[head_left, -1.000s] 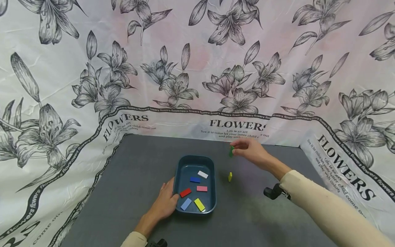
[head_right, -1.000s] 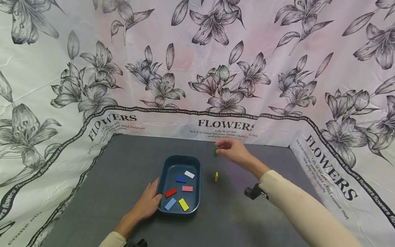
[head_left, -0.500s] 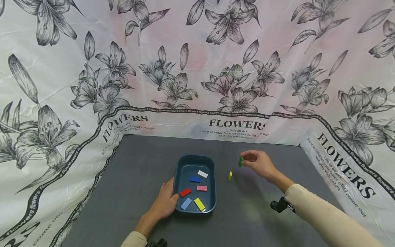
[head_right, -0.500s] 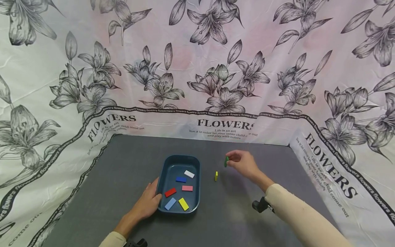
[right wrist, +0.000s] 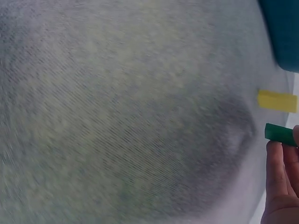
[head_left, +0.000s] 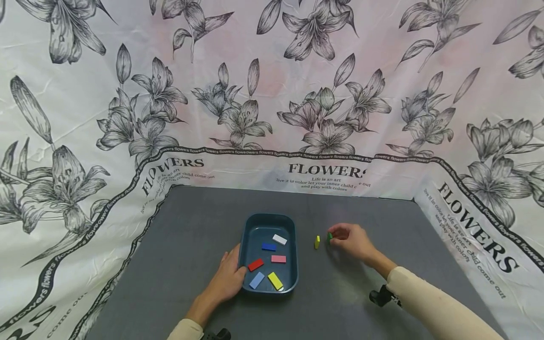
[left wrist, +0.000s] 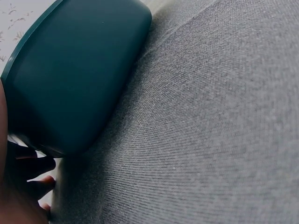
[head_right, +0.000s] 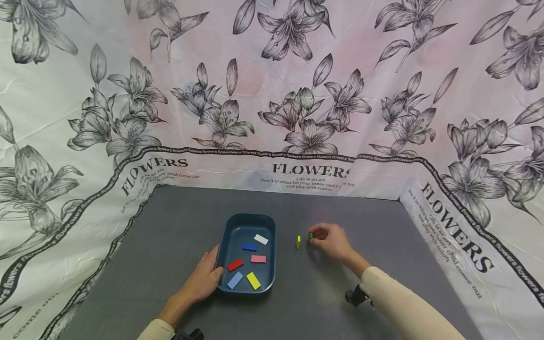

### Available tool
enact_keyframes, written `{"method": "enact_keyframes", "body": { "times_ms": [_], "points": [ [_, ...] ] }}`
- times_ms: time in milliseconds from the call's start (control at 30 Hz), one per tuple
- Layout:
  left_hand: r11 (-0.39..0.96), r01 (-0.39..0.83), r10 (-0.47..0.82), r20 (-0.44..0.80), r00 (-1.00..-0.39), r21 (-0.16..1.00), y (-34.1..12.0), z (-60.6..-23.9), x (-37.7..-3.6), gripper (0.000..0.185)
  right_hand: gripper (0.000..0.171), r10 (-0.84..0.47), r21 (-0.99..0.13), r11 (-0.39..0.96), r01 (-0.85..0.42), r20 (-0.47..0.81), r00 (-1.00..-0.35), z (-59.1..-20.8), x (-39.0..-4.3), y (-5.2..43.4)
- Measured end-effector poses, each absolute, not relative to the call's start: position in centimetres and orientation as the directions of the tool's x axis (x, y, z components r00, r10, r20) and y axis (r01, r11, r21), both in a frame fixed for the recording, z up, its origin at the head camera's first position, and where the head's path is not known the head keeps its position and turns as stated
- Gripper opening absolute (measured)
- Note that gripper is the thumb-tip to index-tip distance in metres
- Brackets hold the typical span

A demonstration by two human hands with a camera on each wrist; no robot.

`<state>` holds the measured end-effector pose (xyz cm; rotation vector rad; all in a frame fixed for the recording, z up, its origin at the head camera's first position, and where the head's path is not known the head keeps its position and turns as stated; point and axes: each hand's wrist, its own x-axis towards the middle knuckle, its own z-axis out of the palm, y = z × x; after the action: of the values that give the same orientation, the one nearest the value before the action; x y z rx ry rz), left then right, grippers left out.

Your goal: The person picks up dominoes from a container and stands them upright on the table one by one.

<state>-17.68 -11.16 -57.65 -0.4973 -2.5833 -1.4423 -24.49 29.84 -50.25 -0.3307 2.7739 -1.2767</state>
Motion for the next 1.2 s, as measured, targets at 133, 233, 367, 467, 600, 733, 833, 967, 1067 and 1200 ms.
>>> {"method": "enact_keyframes", "body": {
  "times_ms": [133,233,367,467,600,733,833,967,1067,1200],
  "points": [
    [0.480,0.362,0.220,0.289,-0.932,0.799,-11.2,-57.5,-17.6,0.071,0.027,-0.230,-0.757,0.631,-0.170,0.028,-0.973,-51.0,-24.2,29.7],
    [0.475,0.365,0.222,0.293,-0.930,0.801,-11.1,-57.2,-17.4,0.070,0.025,-0.229,-0.751,0.637,-0.174,0.031,-0.973,-51.4,-24.1,29.7],
    [0.484,0.337,0.216,0.263,-0.940,0.807,-10.9,-56.7,-17.1,0.069,0.024,-0.228,-0.741,0.648,-0.179,0.035,-0.973,-51.8,-24.0,29.6],
    [0.487,0.302,0.208,0.227,-0.951,0.819,-10.7,-56.0,-17.0,0.070,0.024,-0.224,-0.741,0.648,-0.176,0.036,-0.974,-51.9,-24.1,29.6],
    [0.489,0.269,0.194,0.197,-0.961,0.830,-10.6,-55.4,-16.8,0.070,0.024,-0.218,-0.742,0.647,-0.174,0.038,-0.975,-51.9,-24.1,29.6],
    [0.495,0.283,0.193,0.214,-0.958,0.822,-10.6,-55.8,-16.9,0.070,0.025,-0.217,-0.745,0.645,-0.170,0.034,-0.976,-52.0,-24.0,29.5],
    [0.486,0.294,0.204,0.220,-0.954,0.823,-10.7,-56.2,-17.1,0.070,0.025,-0.217,-0.750,0.641,-0.163,0.026,-0.976,-52.0,-23.9,29.5],
    [0.481,0.310,0.212,0.234,-0.949,0.820,-10.9,-56.8,-17.3,0.071,0.026,-0.215,-0.753,0.639,-0.156,0.020,-0.976,-52.0,-23.8,29.4],
    [0.490,0.324,0.211,0.251,-0.945,0.809,-11.0,-57.4,-17.6,0.071,0.026,-0.218,-0.751,0.641,-0.161,0.024,-0.976,-51.8,-23.8,29.5],
    [0.501,0.313,0.206,0.240,-0.949,0.807,-10.9,-57.1,-17.5,0.070,0.030,-0.231,-0.742,0.646,-0.180,0.035,-0.972,-51.2,-24.0,29.8]
  ]
}}
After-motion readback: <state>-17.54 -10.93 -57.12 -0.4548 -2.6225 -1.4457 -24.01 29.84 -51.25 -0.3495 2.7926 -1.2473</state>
